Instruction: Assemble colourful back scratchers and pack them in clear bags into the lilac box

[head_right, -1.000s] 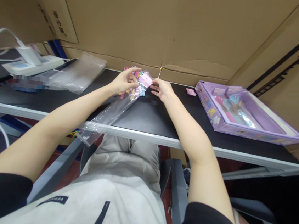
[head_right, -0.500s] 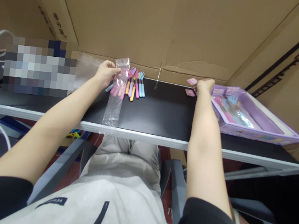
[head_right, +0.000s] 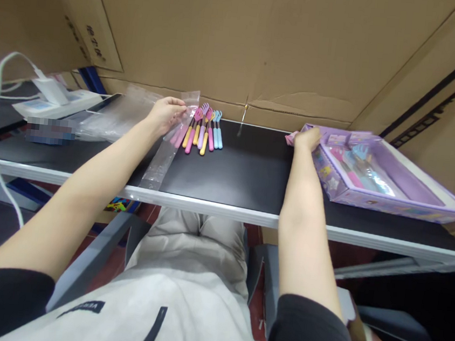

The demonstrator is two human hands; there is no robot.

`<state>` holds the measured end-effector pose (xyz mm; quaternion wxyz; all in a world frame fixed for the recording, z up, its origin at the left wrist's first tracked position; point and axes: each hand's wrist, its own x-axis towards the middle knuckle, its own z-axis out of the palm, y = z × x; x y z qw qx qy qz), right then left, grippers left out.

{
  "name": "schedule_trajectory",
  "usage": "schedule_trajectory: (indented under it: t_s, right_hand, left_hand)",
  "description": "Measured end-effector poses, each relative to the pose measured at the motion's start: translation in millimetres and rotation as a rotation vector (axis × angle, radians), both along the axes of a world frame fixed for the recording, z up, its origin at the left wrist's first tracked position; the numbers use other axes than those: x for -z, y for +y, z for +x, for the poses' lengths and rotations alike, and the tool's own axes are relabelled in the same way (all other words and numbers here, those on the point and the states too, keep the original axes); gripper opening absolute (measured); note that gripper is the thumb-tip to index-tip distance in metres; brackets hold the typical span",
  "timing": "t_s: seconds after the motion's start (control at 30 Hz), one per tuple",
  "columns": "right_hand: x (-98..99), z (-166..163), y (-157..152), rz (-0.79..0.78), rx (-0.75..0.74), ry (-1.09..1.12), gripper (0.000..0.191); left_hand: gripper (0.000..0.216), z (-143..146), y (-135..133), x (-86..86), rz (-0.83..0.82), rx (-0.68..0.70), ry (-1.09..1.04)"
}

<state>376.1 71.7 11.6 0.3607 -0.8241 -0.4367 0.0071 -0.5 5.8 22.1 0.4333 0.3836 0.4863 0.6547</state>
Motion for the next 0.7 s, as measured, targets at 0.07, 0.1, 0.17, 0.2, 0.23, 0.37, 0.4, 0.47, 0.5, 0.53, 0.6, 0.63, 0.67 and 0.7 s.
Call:
schedule_trajectory:
  t_s: [0.07, 0.1, 0.17, 0.2, 0.23, 0.37, 0.4, 0.47, 0.5, 0.53, 0.6, 0.63, 0.67, 0.7]
  right_hand:
    - [-0.3, -6, -6, -0.072, 0.010, 0.002, 0.054]
    - [-0.1, -9, -9, -0.106, -0.005, -0.008, 0.059]
    - [0.7, -14, -13, -0.152, -0.037, -0.048, 0.068]
    - [1.2, -15, -14, -0.171, -0.044, -0.062, 0.069]
    - [1.5, -17, -14, -0.186, -0.052, -0.082, 0.069]
    - [0.4, -28, -13, -0.167, -0.139, -0.216, 0.060]
    - [-0.5, -33, -12, -0.124, -0.190, -0.252, 0.057]
    - [-2.8, -49, -14, -0.016, -0.360, -0.329, 0.056]
    - [-4.1, -59, -16, 0.036, -0.476, -0.376, 0.058]
    - [-5.4, -70, -19, 0.083, -0.607, -0.429, 0.060]
    - [-8.2, -96, -29, 0.156, -0.854, -0.548, 0.066]
    - [-9.6, -109, -35, 0.166, -0.942, -0.602, 0.068]
    - [-10.9, -122, -42, 0.166, -1.004, -0.650, 0.070]
    - [-12.0, -134, -49, 0.166, -1.042, -0.688, 0.072]
  left_hand:
    - [0.027, -1, 1, 1.0, -0.005, 0.010, -0.001]
    - [0.026, -2, 2, 1.7, -0.011, 0.016, 0.001]
    - [0.026, -4, 4, 3.4, -0.026, 0.015, 0.009]
    - [0.027, -5, 6, 4.2, -0.029, 0.014, 0.012]
    - [0.030, -6, 7, 5.0, -0.026, 0.012, 0.012]
    - [0.042, -8, 14, 6.9, 0.003, 0.019, 0.001]
    - [0.046, -8, 15, 7.0, 0.014, 0.017, 0.002]
    - [0.054, -7, 17, 6.5, 0.044, 0.021, 0.008]
    - [0.057, -6, 17, 5.8, 0.060, 0.026, 0.011]
    - [0.060, -5, 16, 4.9, 0.073, 0.036, 0.014]
    - [0.063, -2, 13, 2.8, 0.097, 0.067, 0.022]
    - [0.064, 1, 11, 1.9, 0.112, 0.086, 0.033]
    - [0.064, 3, 8, 1.4, 0.132, 0.109, 0.050]
    - [0.064, 6, 5, 1.5, 0.157, 0.136, 0.076]
